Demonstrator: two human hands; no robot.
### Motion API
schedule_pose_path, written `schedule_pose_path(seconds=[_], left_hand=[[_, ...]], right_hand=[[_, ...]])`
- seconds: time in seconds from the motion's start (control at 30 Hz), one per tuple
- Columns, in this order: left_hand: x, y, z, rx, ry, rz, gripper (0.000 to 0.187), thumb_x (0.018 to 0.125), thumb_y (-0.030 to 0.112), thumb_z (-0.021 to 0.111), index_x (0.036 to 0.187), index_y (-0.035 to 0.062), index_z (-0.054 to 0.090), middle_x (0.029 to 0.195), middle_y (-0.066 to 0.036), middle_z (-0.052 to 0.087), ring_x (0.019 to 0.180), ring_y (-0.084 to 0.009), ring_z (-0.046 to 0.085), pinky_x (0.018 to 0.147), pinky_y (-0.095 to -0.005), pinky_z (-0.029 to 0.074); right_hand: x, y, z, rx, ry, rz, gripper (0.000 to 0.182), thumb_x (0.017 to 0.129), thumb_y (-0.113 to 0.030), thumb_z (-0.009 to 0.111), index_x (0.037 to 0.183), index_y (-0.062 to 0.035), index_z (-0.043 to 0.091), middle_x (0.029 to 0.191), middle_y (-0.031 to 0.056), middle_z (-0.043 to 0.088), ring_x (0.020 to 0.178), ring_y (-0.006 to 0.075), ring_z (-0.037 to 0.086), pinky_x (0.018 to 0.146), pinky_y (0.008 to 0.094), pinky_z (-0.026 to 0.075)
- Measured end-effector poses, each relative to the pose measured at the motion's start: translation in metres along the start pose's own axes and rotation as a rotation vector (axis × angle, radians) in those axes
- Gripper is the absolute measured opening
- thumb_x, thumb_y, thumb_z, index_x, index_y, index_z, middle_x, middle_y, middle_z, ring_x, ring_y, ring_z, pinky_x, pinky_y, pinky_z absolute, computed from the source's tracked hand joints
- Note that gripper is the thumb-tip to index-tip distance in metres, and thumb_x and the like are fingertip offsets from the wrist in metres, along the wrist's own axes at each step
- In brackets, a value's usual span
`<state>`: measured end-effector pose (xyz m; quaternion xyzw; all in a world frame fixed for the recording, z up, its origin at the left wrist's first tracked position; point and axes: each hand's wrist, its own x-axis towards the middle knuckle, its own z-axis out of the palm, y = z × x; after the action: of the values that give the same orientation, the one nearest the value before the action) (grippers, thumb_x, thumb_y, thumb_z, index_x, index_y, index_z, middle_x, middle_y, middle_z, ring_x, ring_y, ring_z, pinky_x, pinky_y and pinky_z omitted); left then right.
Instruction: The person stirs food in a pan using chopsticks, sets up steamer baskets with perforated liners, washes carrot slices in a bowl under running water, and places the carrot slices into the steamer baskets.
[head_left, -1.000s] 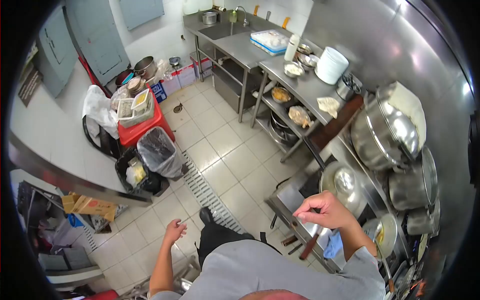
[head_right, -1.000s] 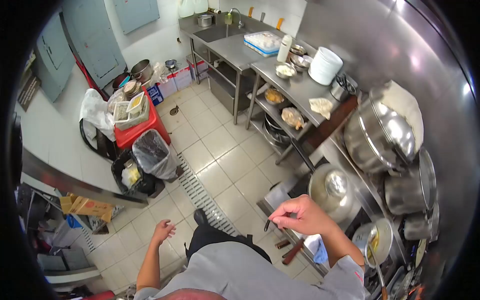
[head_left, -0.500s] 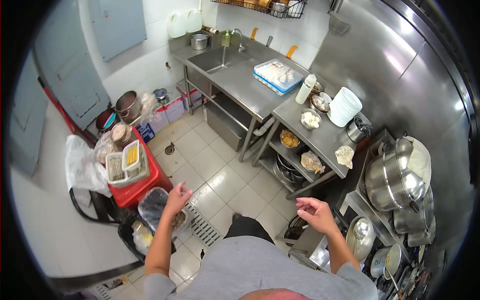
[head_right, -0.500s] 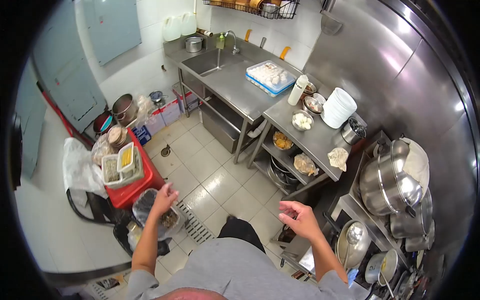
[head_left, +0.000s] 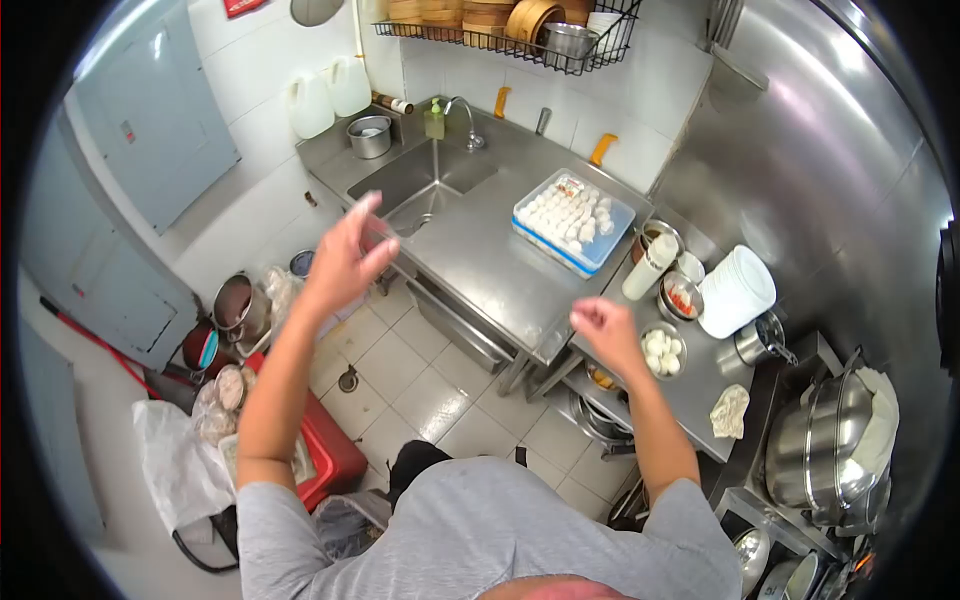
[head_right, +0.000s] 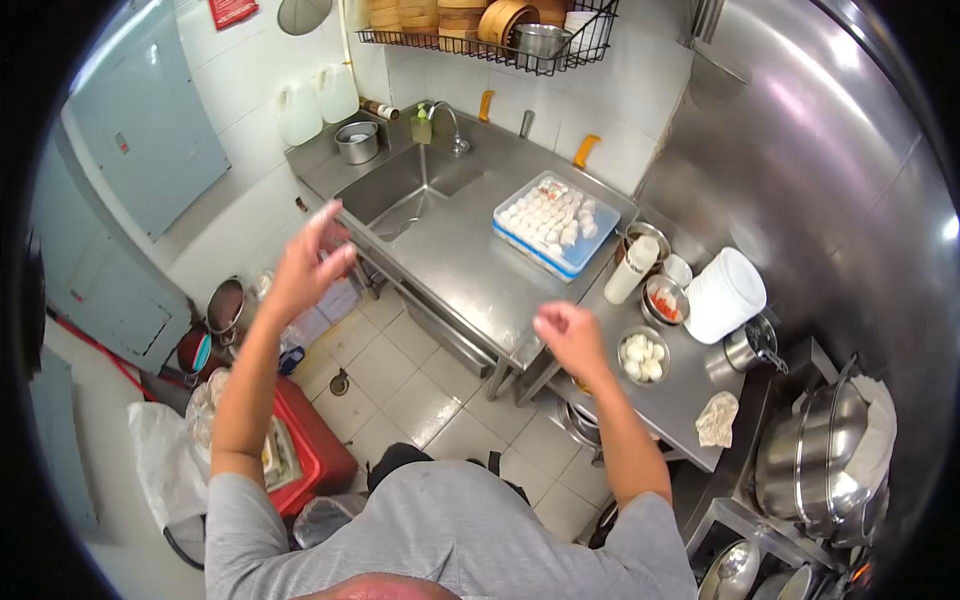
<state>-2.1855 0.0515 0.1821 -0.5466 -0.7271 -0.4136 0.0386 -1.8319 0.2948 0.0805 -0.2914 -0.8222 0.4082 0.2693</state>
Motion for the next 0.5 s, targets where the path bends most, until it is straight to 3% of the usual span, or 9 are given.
schedule_pose_path(seconds=[0.1,0.17,0.27,0.37,0.43,0.47,0.5], left_hand=[[0.114,-0.022,-0.016,0.052,0.048,0.081,0.066,0.091,0.027,0.075,0.146,0.0030,0.047,0.108,-0.013,0.071,0.078,-0.0212,0.067,0.076,-0.0362,0.056],[0.186,-0.039,-0.020,0.065,0.100,0.169,0.065,0.092,0.030,0.073,0.145,0.0028,0.048,0.111,-0.014,0.070,0.080,-0.0225,0.067,0.080,-0.0367,0.056],[0.290,-0.064,-0.025,0.088,0.178,0.332,0.064,0.093,0.035,0.072,0.144,0.0025,0.049,0.115,-0.017,0.069,0.085,-0.0283,0.069,0.084,-0.0383,0.056],[0.412,-0.106,-0.023,0.221,0.364,0.639,0.061,0.095,0.035,0.070,0.147,0.0114,0.050,0.121,-0.013,0.069,0.082,-0.0205,0.068,0.076,-0.0348,0.056],[0.480,-0.106,-0.030,0.268,0.393,0.710,0.054,0.094,0.034,0.071,0.142,0.0133,0.057,0.123,-0.013,0.069,0.085,-0.0202,0.068,0.076,-0.0349,0.056],[0.514,-0.102,-0.032,0.444,0.223,0.496,0.054,0.093,0.044,0.068,0.124,-0.0004,0.062,0.096,-0.025,0.071,0.086,-0.0422,0.070,0.077,-0.0458,0.057],[0.547,-0.101,-0.029,0.479,0.194,0.531,0.052,0.092,0.040,0.070,0.125,0.0002,0.062,0.101,-0.024,0.070,0.090,-0.0398,0.069,0.080,-0.0448,0.057]], right_hand=[[0.128,-0.044,-0.004,0.130,0.121,-0.203,0.025,0.089,-0.017,0.077,0.107,-0.0003,0.073,0.082,0.0010,0.070,0.072,0.0058,0.060,0.065,0.0251,0.049],[0.198,-0.101,-0.006,0.312,0.175,-0.194,0.028,0.091,-0.019,0.076,0.111,0.0001,0.073,0.084,0.0023,0.071,0.076,0.0066,0.063,0.063,0.0248,0.051],[0.302,-0.146,-0.005,0.196,0.313,-0.240,0.038,0.092,-0.020,0.075,0.120,0.0040,0.067,0.099,0.0081,0.072,0.077,0.0101,0.067,0.060,0.0248,0.052],[0.394,-0.181,0.003,0.273,0.434,-0.236,0.045,0.093,-0.021,0.075,0.125,0.0078,0.063,0.108,0.0128,0.071,0.076,0.0129,0.070,0.058,0.0244,0.051],[0.439,-0.194,0.009,0.276,0.517,-0.163,0.050,0.090,-0.020,0.078,0.126,0.0097,0.061,0.114,0.0154,0.069,0.074,0.0149,0.070,0.056,0.0261,0.053],[0.456,-0.197,0.015,0.248,0.572,-0.124,0.046,0.091,-0.025,0.077,0.120,0.0088,0.064,0.099,0.0138,0.073,0.076,0.0150,0.073,0.052,0.0246,0.050],[0.472,-0.201,0.013,0.198,0.554,-0.093,0.040,0.092,-0.025,0.075,0.115,0.0070,0.066,0.094,0.0127,0.073,0.075,0.0148,0.073,0.052,0.0249,0.051]])
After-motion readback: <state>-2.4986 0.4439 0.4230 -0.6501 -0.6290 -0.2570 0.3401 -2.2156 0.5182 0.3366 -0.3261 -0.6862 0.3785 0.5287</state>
